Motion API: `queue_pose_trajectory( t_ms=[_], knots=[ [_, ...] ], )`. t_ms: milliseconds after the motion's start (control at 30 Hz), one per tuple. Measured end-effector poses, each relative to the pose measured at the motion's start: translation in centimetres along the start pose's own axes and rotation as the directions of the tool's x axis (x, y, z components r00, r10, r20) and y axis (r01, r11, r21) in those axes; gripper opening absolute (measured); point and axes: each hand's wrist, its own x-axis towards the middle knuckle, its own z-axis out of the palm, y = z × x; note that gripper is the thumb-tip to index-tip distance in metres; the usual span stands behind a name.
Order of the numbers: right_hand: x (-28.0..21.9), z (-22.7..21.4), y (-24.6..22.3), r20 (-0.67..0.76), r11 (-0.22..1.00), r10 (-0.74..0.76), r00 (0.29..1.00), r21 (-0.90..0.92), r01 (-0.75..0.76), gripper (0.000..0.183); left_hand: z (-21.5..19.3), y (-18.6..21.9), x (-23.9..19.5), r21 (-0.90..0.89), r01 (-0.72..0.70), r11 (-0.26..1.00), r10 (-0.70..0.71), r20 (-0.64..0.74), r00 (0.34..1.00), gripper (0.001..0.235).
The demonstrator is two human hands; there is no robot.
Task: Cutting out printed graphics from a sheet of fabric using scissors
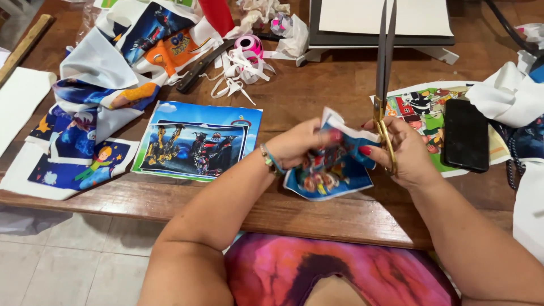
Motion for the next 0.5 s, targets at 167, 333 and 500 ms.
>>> queue_pose_trajectory(
  t_ms=[167,333,500],
  knots=[
    [0.0,-0.7,1.5,0.023,1.0,0.02,1.0,0.001,-0.02,0.064,-2.4,-2.4,0.6,0.073,0.0,0.997,-0.002,0.034,0.999,0.024],
    [-0.2,0.3,3.5,0.062,0.992,0.078,0.995,0.09,-0.084,0.065,-2.8,-5.5,1.8,0.007,-0.097,0.995,0.097,-0.046,0.994,0.016],
    [-0.3,0.1,5.5,0.054,0.991,0.077,0.996,0.101,-0.082,0.069,-0.2,-2.8,-0.5,0.071,-0.068,0.995,0.063,0.062,0.996,0.043]
  ],
)
